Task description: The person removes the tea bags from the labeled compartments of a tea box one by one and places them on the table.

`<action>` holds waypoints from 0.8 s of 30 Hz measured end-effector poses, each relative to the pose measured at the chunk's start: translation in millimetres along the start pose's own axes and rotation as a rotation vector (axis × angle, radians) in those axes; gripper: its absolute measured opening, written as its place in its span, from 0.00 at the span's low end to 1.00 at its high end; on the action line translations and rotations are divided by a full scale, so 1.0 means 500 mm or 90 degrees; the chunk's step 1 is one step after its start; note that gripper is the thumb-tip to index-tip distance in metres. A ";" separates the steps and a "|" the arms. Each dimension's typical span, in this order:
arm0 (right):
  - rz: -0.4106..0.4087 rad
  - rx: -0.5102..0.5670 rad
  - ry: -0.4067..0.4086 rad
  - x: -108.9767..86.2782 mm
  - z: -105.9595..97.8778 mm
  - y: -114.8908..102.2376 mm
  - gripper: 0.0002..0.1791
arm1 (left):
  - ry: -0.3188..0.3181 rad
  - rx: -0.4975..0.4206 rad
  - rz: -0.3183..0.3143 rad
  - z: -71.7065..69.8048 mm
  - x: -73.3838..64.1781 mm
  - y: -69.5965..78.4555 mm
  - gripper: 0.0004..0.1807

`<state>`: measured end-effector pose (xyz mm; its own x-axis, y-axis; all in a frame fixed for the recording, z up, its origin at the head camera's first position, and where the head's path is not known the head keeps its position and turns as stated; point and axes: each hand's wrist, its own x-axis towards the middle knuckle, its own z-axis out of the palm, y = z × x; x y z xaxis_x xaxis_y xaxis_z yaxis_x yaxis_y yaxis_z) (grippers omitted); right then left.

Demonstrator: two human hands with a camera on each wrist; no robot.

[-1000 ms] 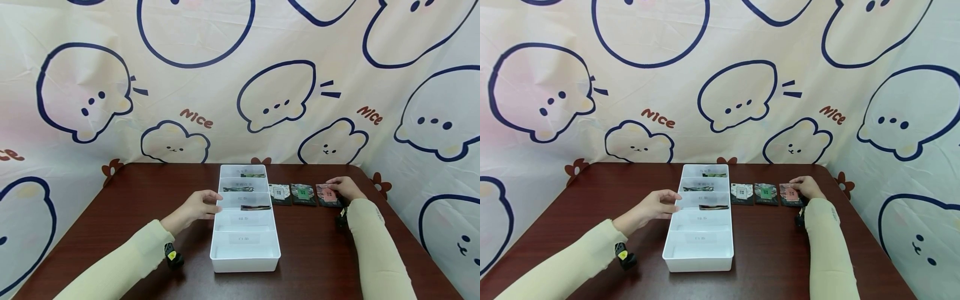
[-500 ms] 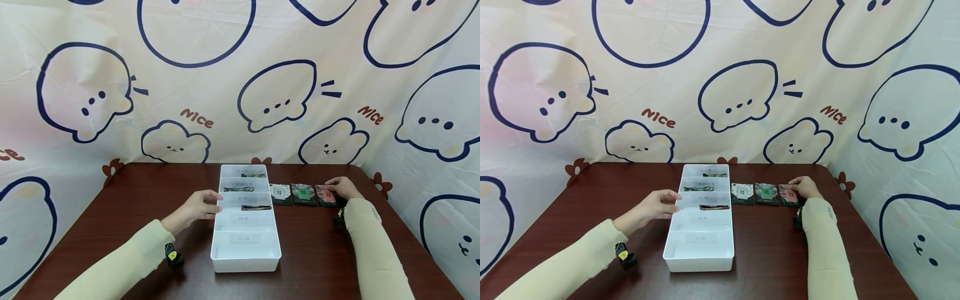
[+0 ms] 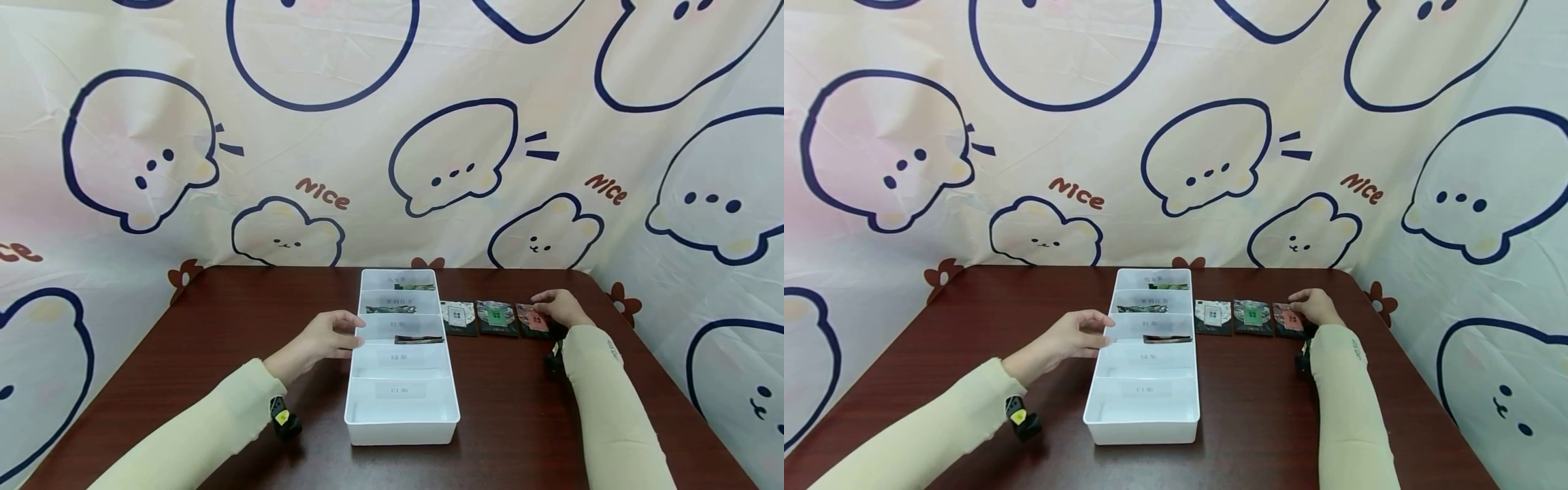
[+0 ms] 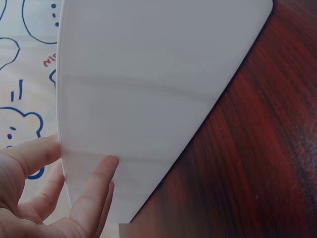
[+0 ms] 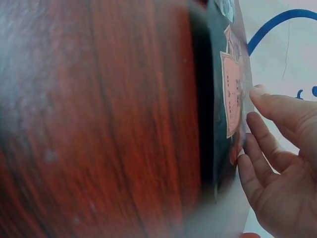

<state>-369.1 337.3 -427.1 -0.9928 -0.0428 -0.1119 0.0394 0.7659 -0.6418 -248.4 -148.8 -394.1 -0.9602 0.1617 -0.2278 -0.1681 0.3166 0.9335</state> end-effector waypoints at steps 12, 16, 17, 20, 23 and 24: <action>-0.069 0.071 0.028 -0.002 -0.022 -0.034 0.23 | 0.002 0.006 -0.002 0.001 0.000 0.001 0.20; -0.120 0.103 0.024 -0.003 -0.028 -0.073 0.26 | 0.003 0.003 -0.001 0.001 -0.001 0.000 0.20; -0.135 0.112 0.023 -0.005 -0.028 -0.085 0.27 | 0.003 0.002 -0.001 0.001 -0.001 0.000 0.20; -0.170 0.139 0.017 -0.015 -0.025 -0.125 0.27 | 0.005 -0.001 -0.001 0.002 -0.002 0.000 0.19; -0.197 0.167 0.012 -0.033 -0.018 -0.170 0.26 | 0.008 -0.002 -0.001 0.002 -0.002 0.000 0.18; -0.202 0.179 0.009 -0.040 -0.015 -0.185 0.26 | 0.009 -0.001 -0.001 0.002 -0.002 0.000 0.18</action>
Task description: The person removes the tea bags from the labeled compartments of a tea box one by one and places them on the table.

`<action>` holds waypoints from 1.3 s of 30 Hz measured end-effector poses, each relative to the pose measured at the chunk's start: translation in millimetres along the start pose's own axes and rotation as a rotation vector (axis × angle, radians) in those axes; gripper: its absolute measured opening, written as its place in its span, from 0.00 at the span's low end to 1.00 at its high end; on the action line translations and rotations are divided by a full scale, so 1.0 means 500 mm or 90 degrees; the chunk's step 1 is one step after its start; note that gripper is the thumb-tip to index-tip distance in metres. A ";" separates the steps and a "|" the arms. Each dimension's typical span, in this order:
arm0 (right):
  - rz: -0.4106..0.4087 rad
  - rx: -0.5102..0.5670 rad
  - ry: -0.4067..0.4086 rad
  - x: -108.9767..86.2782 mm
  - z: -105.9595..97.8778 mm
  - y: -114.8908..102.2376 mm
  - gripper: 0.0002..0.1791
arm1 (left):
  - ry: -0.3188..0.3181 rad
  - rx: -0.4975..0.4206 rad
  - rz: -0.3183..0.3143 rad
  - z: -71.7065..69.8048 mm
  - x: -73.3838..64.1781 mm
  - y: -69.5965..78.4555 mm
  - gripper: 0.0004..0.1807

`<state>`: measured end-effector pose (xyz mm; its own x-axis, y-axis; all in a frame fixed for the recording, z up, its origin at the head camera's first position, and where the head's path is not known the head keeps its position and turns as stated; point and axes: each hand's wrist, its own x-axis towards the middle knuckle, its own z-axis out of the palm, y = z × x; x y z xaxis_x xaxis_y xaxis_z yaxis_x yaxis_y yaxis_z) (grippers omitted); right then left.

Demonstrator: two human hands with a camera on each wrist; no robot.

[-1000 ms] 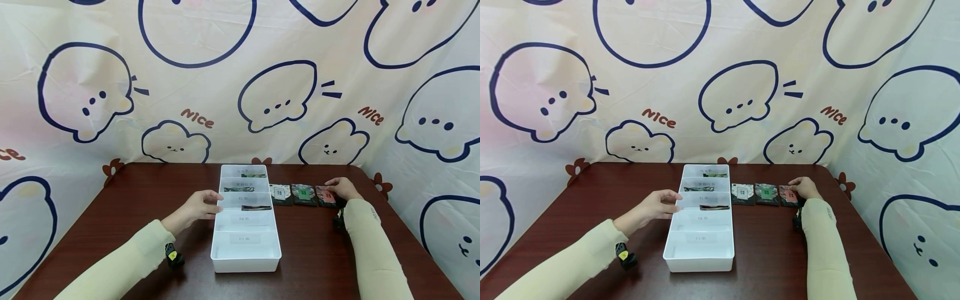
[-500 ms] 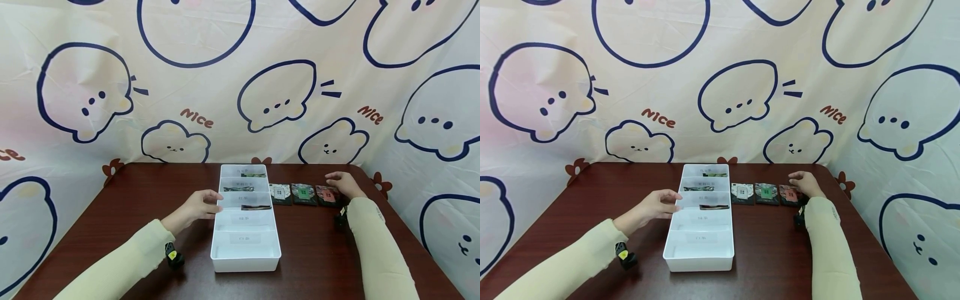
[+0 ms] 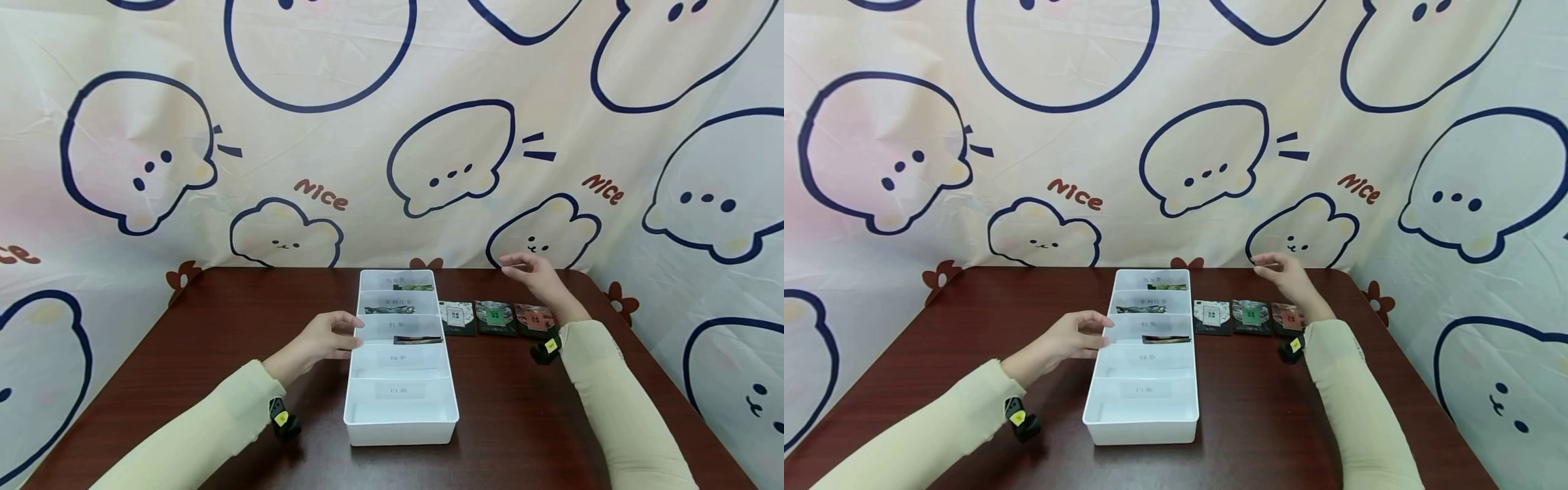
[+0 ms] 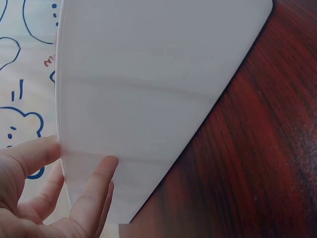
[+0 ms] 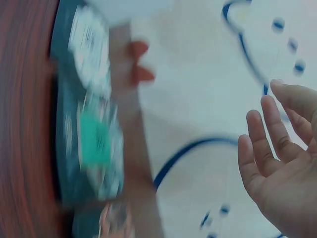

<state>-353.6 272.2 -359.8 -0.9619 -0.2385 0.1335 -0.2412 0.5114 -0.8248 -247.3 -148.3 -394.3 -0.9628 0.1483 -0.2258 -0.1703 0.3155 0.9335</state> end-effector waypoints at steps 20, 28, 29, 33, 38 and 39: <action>-0.152 0.182 -0.137 -0.078 0.184 -0.172 0.15 | -0.001 0.007 0.000 0.000 -0.005 0.004 0.19; -0.174 0.164 -0.222 -0.088 0.238 -0.165 0.16 | 0.002 0.009 0.000 0.001 -0.002 0.002 0.19; -0.175 0.157 -0.230 -0.087 0.242 -0.162 0.16 | 0.003 0.009 0.000 0.001 -0.002 0.002 0.19; -0.163 0.120 -0.254 -0.086 0.257 -0.153 0.16 | 0.005 0.011 -0.001 0.001 -0.001 0.002 0.18; -0.152 0.077 -0.269 -0.086 0.266 -0.147 0.16 | 0.003 0.011 -0.001 0.000 -0.001 0.001 0.18; -0.149 0.073 -0.273 -0.086 0.267 -0.146 0.15 | 0.003 0.010 -0.001 0.000 -0.001 0.002 0.18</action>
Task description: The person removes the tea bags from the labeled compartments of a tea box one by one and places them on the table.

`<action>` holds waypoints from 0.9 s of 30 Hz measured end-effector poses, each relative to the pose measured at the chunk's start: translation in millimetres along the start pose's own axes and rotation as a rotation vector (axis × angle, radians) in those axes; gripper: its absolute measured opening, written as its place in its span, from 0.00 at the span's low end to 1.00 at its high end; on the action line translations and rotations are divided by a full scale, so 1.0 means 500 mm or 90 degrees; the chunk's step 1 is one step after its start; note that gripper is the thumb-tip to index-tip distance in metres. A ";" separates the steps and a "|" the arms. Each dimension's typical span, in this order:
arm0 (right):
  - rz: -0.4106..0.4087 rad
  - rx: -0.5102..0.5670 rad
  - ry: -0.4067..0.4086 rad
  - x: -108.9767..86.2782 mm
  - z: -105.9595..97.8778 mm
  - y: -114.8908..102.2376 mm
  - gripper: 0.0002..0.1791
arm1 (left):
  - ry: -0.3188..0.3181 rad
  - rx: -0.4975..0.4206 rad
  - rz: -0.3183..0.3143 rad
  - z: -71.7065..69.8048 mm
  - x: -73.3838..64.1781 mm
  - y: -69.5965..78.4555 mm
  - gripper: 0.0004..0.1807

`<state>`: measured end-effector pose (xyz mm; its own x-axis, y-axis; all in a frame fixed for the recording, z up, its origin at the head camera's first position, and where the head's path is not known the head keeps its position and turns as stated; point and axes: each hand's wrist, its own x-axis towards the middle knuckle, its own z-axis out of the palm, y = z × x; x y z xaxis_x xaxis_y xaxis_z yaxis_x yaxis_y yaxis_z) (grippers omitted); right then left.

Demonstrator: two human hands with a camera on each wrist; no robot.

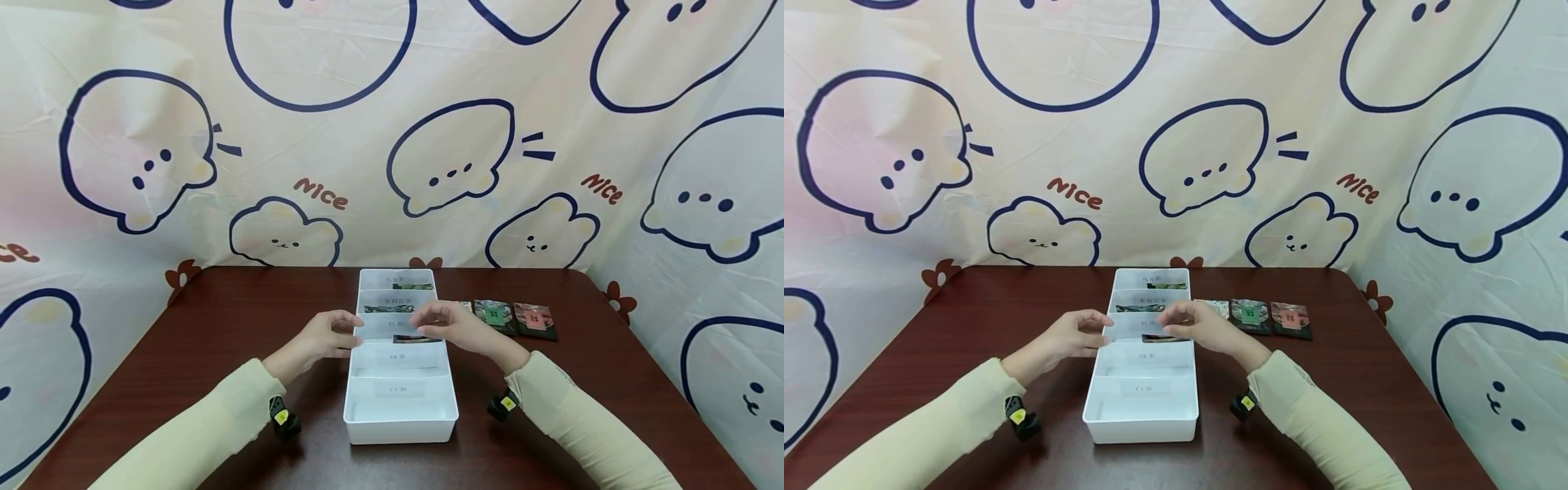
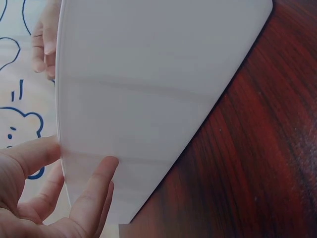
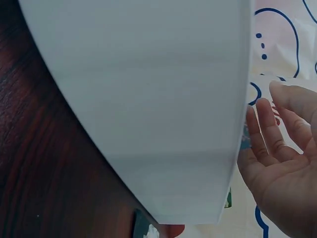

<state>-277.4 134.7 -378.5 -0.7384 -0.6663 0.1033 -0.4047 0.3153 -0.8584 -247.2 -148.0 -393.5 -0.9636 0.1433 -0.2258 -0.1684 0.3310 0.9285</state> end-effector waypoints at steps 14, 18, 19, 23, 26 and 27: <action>0.013 -0.048 -0.040 0.007 0.005 0.010 0.14 | -0.007 0.000 0.009 -0.002 0.000 -0.001 0.19; 0.012 -0.081 -0.052 0.010 0.004 0.007 0.14 | -0.007 -0.001 0.010 -0.003 -0.001 0.000 0.19; 0.012 -0.086 -0.056 0.010 0.004 0.006 0.14 | -0.007 -0.001 0.010 -0.003 -0.001 0.000 0.19; 0.015 -0.111 -0.074 0.012 0.005 0.002 0.14 | -0.008 -0.006 0.007 -0.003 -0.002 0.000 0.19; 0.024 -0.139 -0.082 0.014 0.007 -0.002 0.13 | -0.008 -0.008 0.005 -0.003 -0.003 0.000 0.19; 0.025 -0.148 -0.083 0.014 0.007 -0.003 0.13 | -0.008 -0.008 0.005 -0.003 -0.003 0.000 0.19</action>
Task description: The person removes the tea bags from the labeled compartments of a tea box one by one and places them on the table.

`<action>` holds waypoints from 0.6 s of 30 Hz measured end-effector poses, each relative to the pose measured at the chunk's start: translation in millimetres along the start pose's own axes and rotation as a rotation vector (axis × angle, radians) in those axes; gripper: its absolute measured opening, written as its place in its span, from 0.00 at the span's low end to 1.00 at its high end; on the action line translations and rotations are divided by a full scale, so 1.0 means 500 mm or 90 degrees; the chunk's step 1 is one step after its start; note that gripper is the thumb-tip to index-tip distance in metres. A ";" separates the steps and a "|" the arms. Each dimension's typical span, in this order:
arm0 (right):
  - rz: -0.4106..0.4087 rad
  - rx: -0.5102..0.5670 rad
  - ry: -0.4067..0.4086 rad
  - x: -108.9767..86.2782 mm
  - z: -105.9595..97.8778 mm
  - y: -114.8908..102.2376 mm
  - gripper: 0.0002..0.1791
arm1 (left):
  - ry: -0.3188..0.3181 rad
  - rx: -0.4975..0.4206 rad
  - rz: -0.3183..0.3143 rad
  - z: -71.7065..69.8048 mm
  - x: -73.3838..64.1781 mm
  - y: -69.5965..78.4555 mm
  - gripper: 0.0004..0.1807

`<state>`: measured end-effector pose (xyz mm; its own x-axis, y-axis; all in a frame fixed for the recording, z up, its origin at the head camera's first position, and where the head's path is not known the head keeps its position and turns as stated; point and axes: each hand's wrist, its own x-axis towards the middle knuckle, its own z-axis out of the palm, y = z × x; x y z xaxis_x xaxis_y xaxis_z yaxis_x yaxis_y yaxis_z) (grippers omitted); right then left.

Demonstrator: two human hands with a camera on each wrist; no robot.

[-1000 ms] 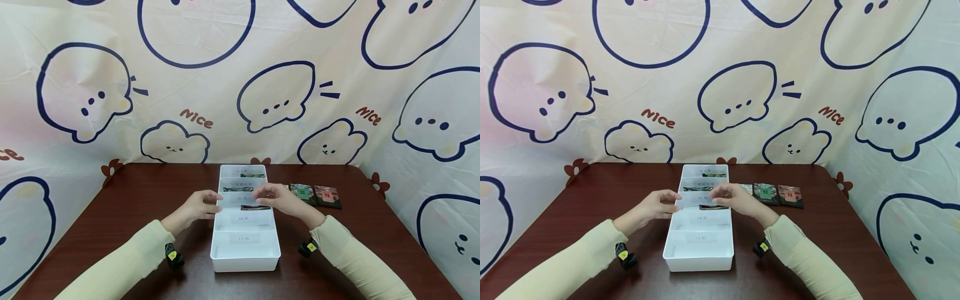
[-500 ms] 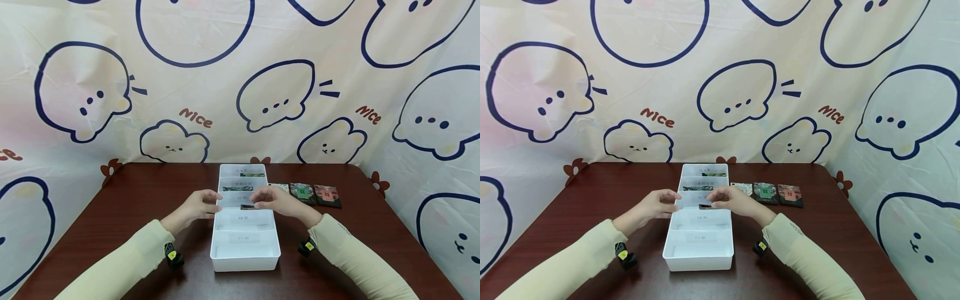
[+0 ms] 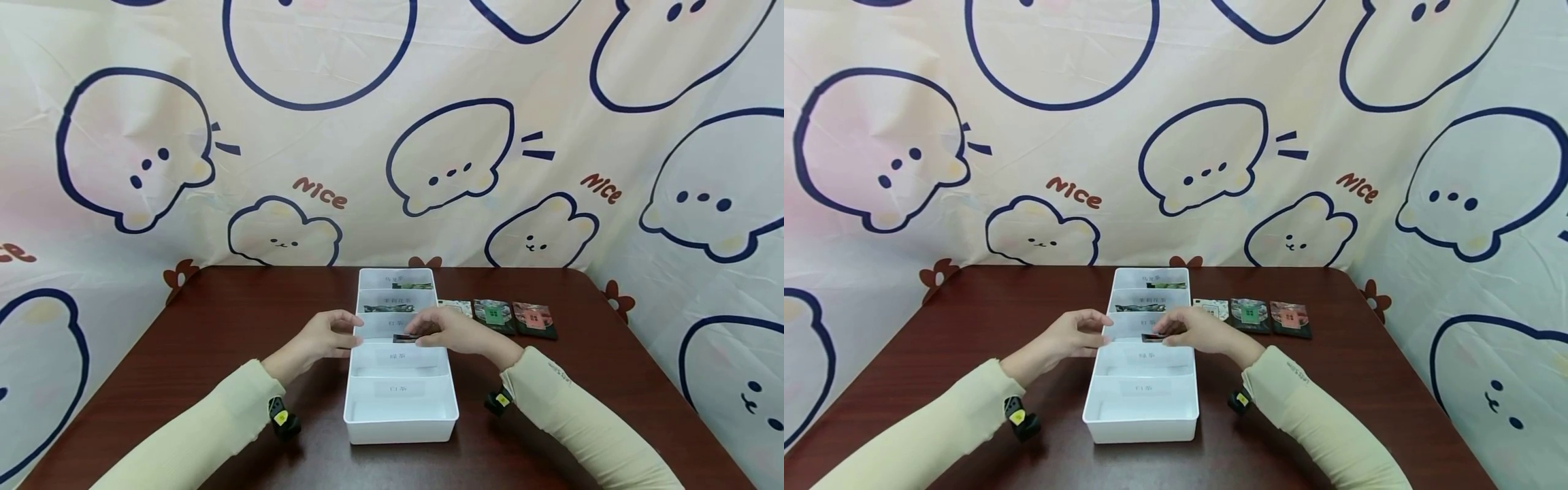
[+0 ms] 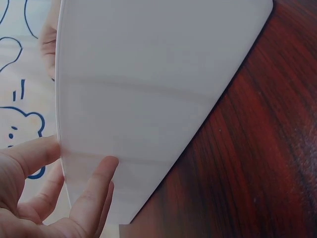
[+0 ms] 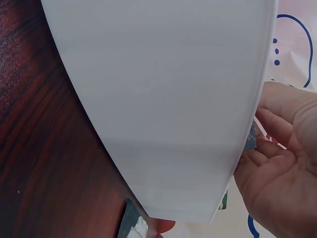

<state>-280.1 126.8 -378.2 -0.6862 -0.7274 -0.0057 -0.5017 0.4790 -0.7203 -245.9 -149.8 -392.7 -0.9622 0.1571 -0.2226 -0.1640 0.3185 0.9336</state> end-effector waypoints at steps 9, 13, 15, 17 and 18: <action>-0.015 -0.021 -0.004 0.000 0.003 -0.003 0.09 | 0.007 0.015 0.000 0.002 0.001 0.001 0.19; -0.016 -0.017 0.000 0.001 0.003 -0.003 0.08 | 0.008 0.017 -0.001 0.003 0.002 0.001 0.19; -0.017 -0.014 0.004 0.001 0.003 -0.003 0.08 | 0.010 0.018 -0.001 0.003 0.001 0.001 0.19; -0.019 -0.011 0.009 0.002 0.003 -0.002 0.07 | 0.009 0.017 -0.001 0.003 0.002 0.001 0.19; -0.020 -0.009 0.011 0.002 0.003 -0.002 0.07 | 0.009 0.018 -0.002 0.002 0.002 0.001 0.19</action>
<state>-279.2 124.8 -378.5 -0.6792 -0.7334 0.0295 -0.5307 0.4628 -0.7101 -246.7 -148.3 -392.7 -0.9648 0.1431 -0.2207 -0.1605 0.3445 0.9250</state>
